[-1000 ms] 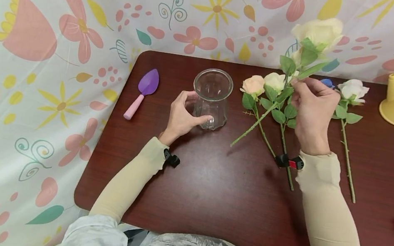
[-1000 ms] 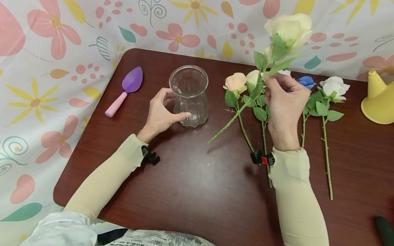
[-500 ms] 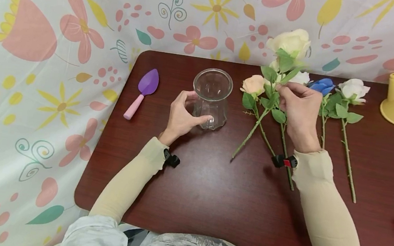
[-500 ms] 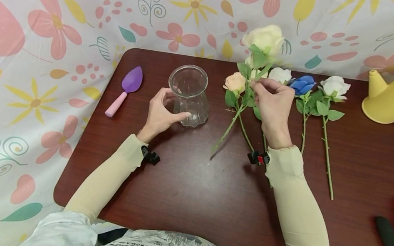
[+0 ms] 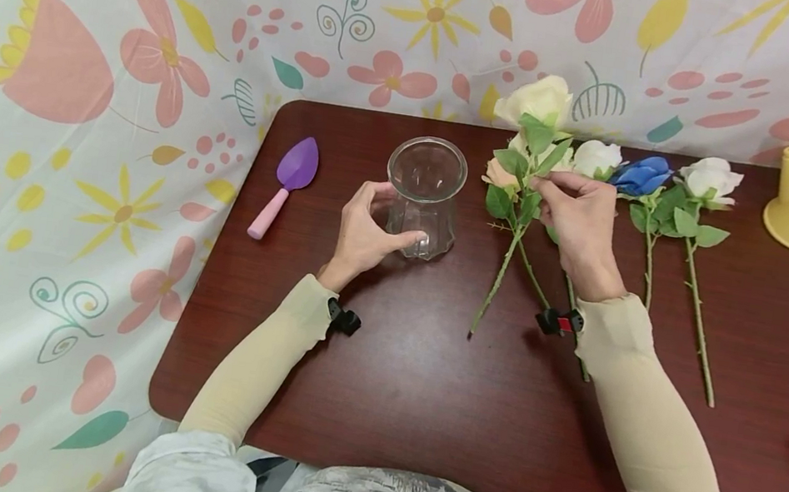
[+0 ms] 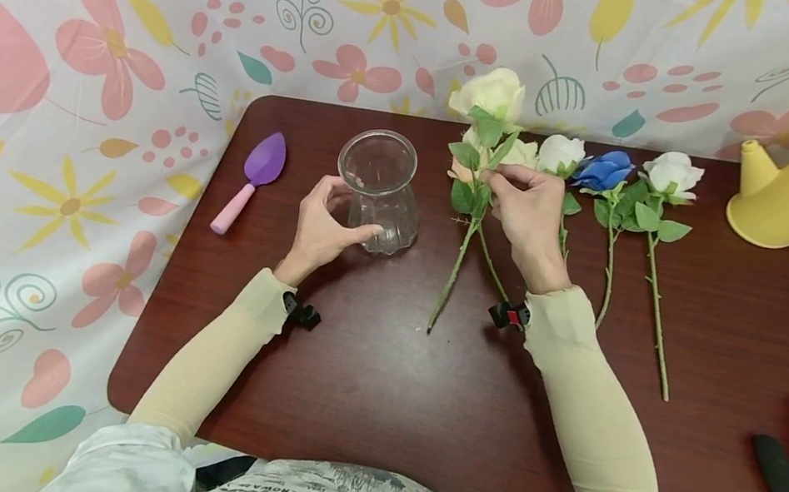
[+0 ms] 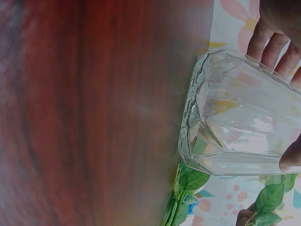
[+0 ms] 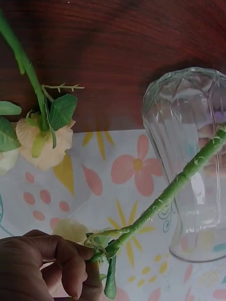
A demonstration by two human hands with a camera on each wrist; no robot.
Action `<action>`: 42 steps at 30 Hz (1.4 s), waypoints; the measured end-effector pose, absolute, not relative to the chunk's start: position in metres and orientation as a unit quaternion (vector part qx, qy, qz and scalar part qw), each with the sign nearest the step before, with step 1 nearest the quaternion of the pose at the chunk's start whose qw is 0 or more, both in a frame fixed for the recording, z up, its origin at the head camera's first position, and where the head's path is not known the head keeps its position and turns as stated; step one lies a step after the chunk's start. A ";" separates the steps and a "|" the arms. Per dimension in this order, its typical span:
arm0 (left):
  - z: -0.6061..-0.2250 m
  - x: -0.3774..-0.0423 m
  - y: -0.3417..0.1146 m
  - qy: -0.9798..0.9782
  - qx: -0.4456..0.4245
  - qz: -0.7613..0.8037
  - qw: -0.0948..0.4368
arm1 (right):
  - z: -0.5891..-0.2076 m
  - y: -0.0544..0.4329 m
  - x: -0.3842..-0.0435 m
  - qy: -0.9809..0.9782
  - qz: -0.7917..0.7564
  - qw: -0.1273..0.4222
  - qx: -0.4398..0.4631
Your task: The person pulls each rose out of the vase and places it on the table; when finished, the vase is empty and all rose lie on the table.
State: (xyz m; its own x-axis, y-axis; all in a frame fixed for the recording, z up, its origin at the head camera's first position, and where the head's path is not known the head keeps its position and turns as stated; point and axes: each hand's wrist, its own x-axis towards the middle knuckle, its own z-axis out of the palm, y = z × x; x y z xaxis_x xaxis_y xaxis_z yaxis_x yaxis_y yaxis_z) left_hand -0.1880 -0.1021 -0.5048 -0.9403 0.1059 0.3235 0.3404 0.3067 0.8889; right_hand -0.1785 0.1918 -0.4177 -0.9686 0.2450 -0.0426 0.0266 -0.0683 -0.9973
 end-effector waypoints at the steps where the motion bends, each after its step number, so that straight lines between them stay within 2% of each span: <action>1: -0.505 -0.188 -0.102 -0.801 -0.140 -0.573 0.103 | -0.419 0.191 -0.179 -0.683 0.720 0.070 -0.100; 35: -0.504 -0.190 -0.102 -0.803 -0.136 -0.571 0.103 | -0.453 0.180 -0.203 -0.785 0.607 -0.076 -0.100; 42: -0.505 -0.189 -0.103 -0.805 -0.136 -0.568 0.105 | -0.456 0.178 -0.206 -0.798 0.587 -0.092 -0.098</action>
State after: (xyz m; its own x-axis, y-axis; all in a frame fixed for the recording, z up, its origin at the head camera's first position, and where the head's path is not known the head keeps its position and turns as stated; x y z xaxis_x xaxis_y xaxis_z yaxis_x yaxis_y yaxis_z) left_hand -0.1891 -0.1027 -0.5051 -0.9410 0.0996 0.3234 0.3381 0.3175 0.8859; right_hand -0.2061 0.1776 -0.4562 -0.9640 0.0483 -0.2614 0.2639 0.2909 -0.9196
